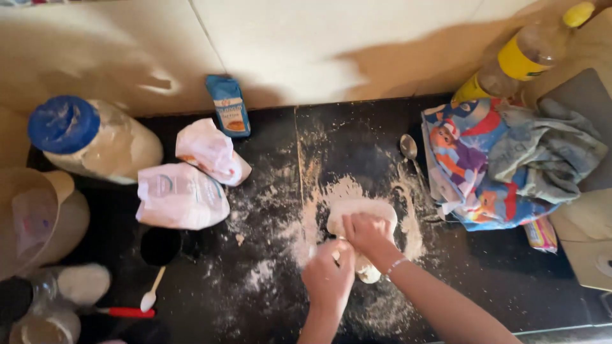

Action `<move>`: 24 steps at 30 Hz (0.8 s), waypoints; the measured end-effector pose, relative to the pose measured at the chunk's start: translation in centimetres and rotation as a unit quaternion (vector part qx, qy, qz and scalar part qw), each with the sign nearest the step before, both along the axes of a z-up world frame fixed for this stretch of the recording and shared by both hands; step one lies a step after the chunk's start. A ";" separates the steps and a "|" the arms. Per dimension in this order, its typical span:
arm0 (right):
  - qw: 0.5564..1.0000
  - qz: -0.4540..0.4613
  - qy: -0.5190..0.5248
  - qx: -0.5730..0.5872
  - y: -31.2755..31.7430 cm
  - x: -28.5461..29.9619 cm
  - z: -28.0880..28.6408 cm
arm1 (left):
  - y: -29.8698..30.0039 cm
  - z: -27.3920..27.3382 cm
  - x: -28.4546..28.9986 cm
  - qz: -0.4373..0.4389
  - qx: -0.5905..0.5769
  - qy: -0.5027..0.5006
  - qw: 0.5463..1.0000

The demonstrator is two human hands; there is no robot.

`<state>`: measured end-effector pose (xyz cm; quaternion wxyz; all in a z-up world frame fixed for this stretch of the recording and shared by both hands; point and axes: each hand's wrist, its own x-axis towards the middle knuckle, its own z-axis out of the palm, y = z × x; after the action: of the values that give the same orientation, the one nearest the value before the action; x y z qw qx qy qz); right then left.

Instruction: Kneading dough on a floured countertop in a kitchen environment.

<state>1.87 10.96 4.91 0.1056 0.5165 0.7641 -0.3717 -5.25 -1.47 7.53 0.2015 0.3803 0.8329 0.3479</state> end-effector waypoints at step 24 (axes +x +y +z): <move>0.980 -0.119 -0.096 0.126 16.0 -5.5 -5.1 | 24.2 -13.9 -10.1 -0.106 -0.042 -0.001 0.993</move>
<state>-3.63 26.92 -0.24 0.0678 0.6458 0.7244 -0.2315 -15.35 22.73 -6.38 0.2534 0.4579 0.8013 0.2898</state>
